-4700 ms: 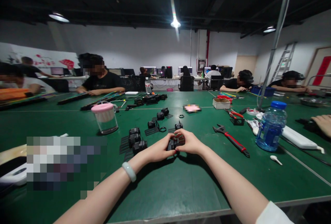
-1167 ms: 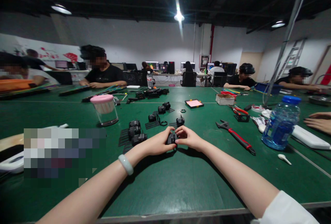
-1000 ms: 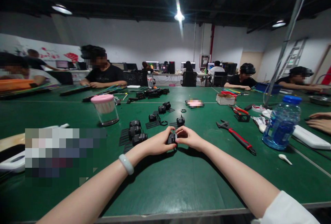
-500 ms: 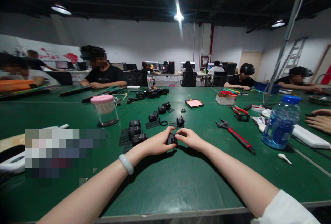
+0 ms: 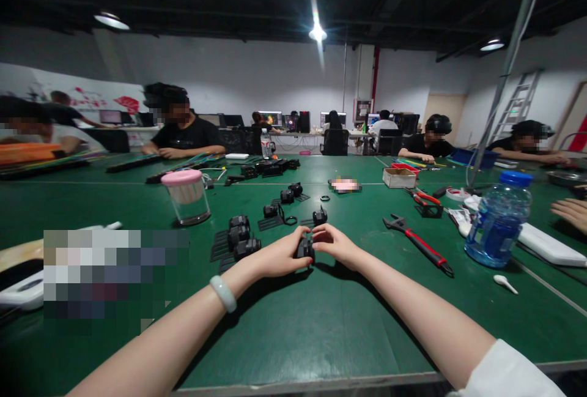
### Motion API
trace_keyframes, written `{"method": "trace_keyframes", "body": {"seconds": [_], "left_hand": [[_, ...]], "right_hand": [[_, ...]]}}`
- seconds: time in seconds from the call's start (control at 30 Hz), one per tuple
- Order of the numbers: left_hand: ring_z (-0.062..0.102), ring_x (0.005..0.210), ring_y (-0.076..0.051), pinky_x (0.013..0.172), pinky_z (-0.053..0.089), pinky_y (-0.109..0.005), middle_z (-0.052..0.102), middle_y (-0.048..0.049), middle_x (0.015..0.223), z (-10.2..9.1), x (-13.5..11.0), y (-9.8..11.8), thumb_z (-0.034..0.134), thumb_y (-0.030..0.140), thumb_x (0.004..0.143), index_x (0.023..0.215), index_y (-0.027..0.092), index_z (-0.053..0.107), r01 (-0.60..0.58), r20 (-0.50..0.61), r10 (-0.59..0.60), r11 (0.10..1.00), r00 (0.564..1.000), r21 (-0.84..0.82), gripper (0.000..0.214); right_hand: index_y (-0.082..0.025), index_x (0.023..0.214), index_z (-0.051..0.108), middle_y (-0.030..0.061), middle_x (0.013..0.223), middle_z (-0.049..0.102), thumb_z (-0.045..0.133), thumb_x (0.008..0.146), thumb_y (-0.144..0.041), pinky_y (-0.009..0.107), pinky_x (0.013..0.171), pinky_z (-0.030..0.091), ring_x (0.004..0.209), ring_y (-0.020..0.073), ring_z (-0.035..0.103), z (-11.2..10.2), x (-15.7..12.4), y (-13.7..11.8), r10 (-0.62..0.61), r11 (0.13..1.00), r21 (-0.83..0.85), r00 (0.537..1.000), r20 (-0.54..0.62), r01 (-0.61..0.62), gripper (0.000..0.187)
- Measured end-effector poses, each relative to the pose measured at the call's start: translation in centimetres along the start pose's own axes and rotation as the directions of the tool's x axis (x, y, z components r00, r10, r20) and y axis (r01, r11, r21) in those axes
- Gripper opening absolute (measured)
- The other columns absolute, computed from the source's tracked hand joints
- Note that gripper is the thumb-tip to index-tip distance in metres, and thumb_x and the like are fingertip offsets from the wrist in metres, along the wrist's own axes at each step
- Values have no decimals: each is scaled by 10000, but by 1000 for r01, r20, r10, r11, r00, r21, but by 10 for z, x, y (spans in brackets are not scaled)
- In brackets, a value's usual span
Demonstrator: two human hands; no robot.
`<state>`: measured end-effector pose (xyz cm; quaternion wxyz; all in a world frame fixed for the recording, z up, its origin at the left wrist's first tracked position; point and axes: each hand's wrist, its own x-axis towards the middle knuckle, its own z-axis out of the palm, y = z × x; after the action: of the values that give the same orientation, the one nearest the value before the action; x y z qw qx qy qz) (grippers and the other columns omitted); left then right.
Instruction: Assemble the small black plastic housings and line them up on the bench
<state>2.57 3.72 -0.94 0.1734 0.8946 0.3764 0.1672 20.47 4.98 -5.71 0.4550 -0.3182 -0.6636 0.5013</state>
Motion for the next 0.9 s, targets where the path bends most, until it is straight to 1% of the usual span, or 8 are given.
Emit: {"method": "trace_keyframes", "body": {"seconds": [0.1, 0.17, 0.37, 0.63, 0.9], "left_hand": [[527, 837, -209, 706, 391, -279, 525, -71, 989, 0, 0, -1, 502, 369, 658, 1090, 172, 329, -22, 7, 22, 1000, 1000, -6, 506], [530, 827, -206, 698, 392, -276, 531, -66, 980, 0, 1, -3, 499, 378, 660, 1101, 179, 319, -41, 11, 41, 999, 999, -11, 517], [525, 836, -210, 713, 388, -279, 522, -74, 991, 0, 0, -3, 489, 402, 662, 1092, 174, 326, -27, 1, 27, 1000, 1000, -13, 513], [531, 770, -188, 659, 393, -260, 536, -49, 921, -1, 1, -2, 480, 374, 669, 1051, 186, 353, -39, 2, 39, 999, 999, -13, 445], [525, 771, -183, 673, 387, -261, 537, -49, 928, -3, 0, 2, 473, 339, 672, 1043, 185, 360, -35, 7, 35, 999, 999, 3, 417]], "right_hand": [[-229, 991, 415, 24, 967, 501, 667, 558, -177, 331, 816, 359, 903, 153, 495, 0, -2, -3, -33, 999, 42, 998, 55, 30, 504], [-232, 985, 398, 23, 978, 486, 680, 537, -156, 329, 822, 352, 915, 152, 488, 1, -3, -4, -54, 997, 54, 996, 75, 50, 535], [-205, 916, 413, 16, 926, 495, 672, 554, -174, 318, 809, 351, 883, 146, 496, 3, -2, -4, -73, 997, 24, 991, 109, 71, 447], [-193, 902, 437, 13, 883, 510, 663, 568, -221, 296, 754, 381, 831, 142, 506, 2, -1, -4, -36, 998, -55, 997, 73, 41, 405], [-182, 898, 472, 15, 865, 529, 637, 603, -263, 286, 742, 387, 824, 141, 509, 0, 0, -2, -41, 992, -114, 998, 48, 46, 348]]}}
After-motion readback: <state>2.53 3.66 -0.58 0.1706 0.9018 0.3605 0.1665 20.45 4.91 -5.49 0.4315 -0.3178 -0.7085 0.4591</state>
